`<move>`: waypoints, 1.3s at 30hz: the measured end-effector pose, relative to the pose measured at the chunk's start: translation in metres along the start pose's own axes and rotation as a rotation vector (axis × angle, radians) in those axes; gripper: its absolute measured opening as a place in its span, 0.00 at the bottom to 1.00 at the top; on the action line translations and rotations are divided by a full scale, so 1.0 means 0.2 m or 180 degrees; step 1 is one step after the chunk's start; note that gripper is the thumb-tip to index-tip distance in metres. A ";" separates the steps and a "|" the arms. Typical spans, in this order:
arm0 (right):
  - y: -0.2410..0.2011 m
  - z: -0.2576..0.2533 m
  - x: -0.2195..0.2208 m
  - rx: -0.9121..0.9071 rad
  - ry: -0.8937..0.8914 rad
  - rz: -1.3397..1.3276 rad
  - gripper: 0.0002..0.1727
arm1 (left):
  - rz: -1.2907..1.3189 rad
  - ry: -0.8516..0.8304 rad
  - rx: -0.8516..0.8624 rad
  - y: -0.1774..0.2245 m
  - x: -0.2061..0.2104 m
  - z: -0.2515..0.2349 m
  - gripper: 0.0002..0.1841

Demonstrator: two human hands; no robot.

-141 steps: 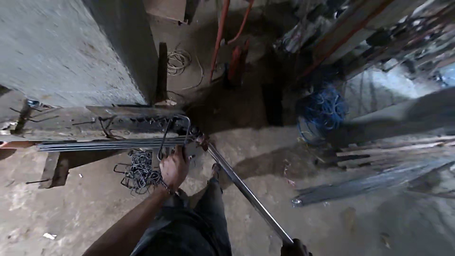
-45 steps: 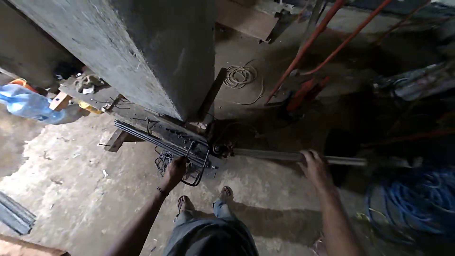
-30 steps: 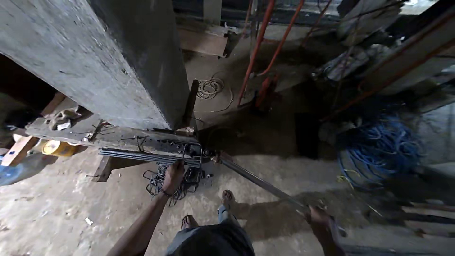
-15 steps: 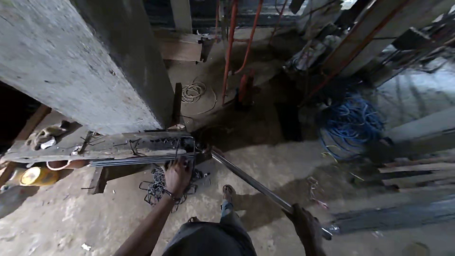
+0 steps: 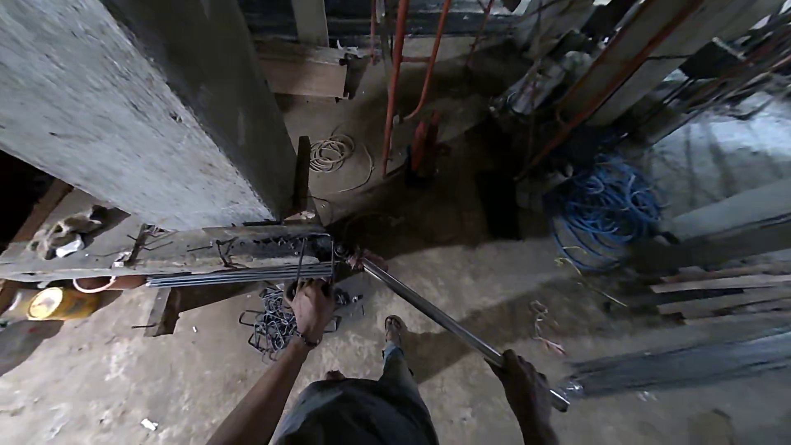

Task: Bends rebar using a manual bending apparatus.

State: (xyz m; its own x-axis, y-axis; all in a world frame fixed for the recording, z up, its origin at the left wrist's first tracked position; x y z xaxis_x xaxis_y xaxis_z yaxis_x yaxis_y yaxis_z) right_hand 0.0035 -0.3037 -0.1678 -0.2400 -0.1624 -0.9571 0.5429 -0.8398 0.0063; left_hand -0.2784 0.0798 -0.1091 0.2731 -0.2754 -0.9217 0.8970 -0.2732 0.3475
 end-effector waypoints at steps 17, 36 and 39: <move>-0.08 0.15 0.12 0.0393 0.0464 -0.0206 0.21 | -0.0882 -0.0522 0.0210 0.02 -0.13 -0.05 0.26; -0.08 0.12 0.12 0.0489 0.0361 -0.0206 0.23 | -0.0517 -0.0761 -0.0038 0.03 -0.10 -0.10 0.26; -0.07 0.09 0.10 0.0451 0.0385 -0.0224 0.23 | -0.0214 -0.1256 0.0082 -0.02 -0.11 -0.22 0.30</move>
Point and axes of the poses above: each hand's wrist, its own z-axis away from the middle knuckle, its own x-axis out of the palm, y = z × x, the point moved 2 cm from there along -z, towards the middle knuckle, and after that the axes turned 1 degree about y, right-handed, at the moved point
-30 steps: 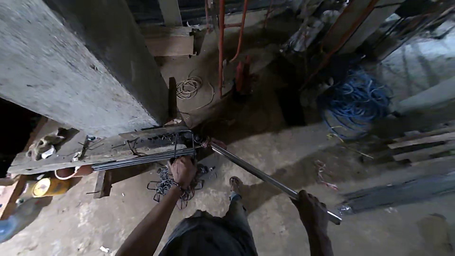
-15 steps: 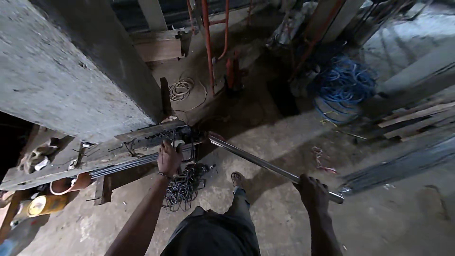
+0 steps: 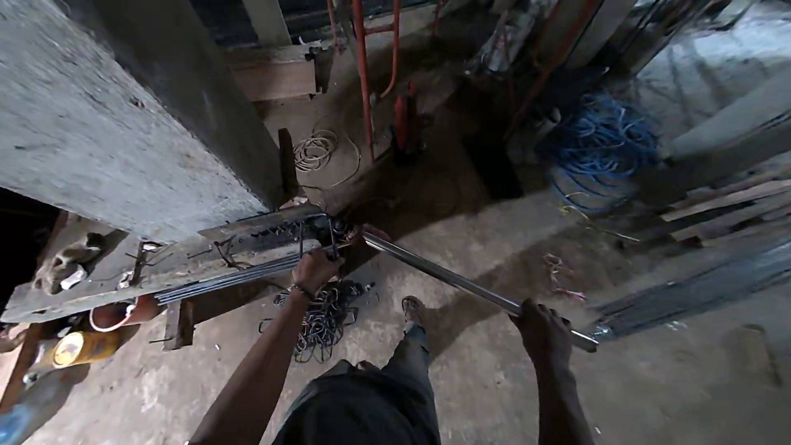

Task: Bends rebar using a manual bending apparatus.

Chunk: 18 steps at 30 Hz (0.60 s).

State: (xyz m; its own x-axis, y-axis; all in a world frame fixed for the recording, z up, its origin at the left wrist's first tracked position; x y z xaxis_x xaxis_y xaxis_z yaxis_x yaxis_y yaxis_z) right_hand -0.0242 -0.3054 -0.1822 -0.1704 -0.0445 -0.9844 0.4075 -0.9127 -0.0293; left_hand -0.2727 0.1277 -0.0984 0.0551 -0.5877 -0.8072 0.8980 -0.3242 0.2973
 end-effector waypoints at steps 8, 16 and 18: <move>0.00 0.02 0.01 0.0018 0.0090 -0.0079 0.21 | -0.0455 0.0307 -0.0251 0.08 0.00 0.05 0.28; -0.04 0.15 0.00 0.0154 0.0011 -0.0084 0.21 | -0.0918 0.0513 -0.0119 0.14 -0.13 0.18 0.32; -0.04 0.12 -0.01 0.0127 -0.0064 -0.0111 0.20 | -0.0575 0.0924 -0.0063 0.03 -0.21 0.19 0.33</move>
State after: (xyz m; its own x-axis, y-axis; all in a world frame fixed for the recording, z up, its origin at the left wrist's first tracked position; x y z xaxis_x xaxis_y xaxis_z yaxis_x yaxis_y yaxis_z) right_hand -0.0485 -0.3086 -0.1759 -0.2020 -0.0203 -0.9792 0.3649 -0.9294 -0.0560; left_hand -0.2863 0.1227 -0.0436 0.0139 -0.2856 -0.9583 0.9127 -0.3877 0.1288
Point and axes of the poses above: each hand's wrist, its own z-axis away from the middle knuckle, its own x-axis out of the palm, y = z × x, the point moved 2 cm from there along -z, towards the middle knuckle, and after that the axes turned 1 degree about y, right-handed, at the moved point
